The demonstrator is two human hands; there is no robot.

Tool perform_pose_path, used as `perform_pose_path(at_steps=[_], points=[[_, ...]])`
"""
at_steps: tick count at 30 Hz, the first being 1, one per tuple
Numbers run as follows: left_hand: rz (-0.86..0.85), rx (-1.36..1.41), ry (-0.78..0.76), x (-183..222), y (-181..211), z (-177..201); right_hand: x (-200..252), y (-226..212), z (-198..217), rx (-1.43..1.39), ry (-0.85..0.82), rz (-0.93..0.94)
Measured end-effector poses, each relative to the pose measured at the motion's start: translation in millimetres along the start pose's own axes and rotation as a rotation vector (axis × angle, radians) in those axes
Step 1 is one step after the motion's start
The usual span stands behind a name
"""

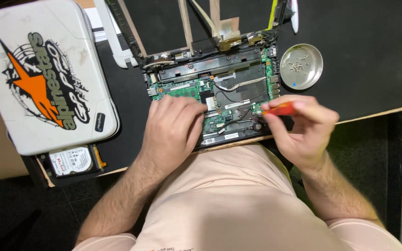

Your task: The person is using a screwdriver to remove screws from a laptop's internal components and then detaching a small circuit board.

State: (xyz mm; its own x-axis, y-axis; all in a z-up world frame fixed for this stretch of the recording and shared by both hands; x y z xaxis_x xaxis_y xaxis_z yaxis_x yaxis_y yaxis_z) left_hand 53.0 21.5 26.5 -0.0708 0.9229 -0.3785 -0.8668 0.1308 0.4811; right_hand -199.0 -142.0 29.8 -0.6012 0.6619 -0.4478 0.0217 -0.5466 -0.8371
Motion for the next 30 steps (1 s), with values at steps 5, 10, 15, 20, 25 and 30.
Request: perform_pose_path(at_steps=[5, 10, 15, 20, 25, 30], points=[[-0.024, 0.016, -0.030, 8.4, 16.7, -4.4, -0.1, 4.1, 2.9, -0.081, -0.111, -0.215], [-0.075, -0.042, 0.007, 2.7, 27.6, -20.3, -17.3, -7.0, -31.0, 0.194, -0.344, -0.127], [-0.120, -0.097, 0.043, -0.5, 31.6, -22.6, -15.2, 0.5, -38.6, 0.442, -0.449, -0.013], [-0.129, -0.111, 0.063, 3.6, 30.1, -28.0, -8.1, 7.9, -39.4, 0.445, -0.423, 0.000], [-0.131, -0.106, 0.097, 3.9, 31.6, -28.2, -7.8, 7.6, -42.0, 0.373, -0.403, 0.010], [-0.063, -0.085, 0.107, -0.4, 29.8, -26.4, -5.4, 13.4, -41.6, 0.363, -0.378, 0.002]])
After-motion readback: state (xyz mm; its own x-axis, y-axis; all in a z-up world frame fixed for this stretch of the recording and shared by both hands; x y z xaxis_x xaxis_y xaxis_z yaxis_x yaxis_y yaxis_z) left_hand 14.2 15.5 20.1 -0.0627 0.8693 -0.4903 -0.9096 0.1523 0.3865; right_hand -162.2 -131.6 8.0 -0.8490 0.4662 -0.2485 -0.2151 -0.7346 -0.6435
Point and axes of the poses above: each hand's wrist, its own x-axis away from the middle knuckle, its own z-axis out of the back of the hand, y = z × x, the point moved 4 cm from there along -x, towards the middle knuckle, and after that the axes turned 7 degrees about -z, right-handed, at the moved point
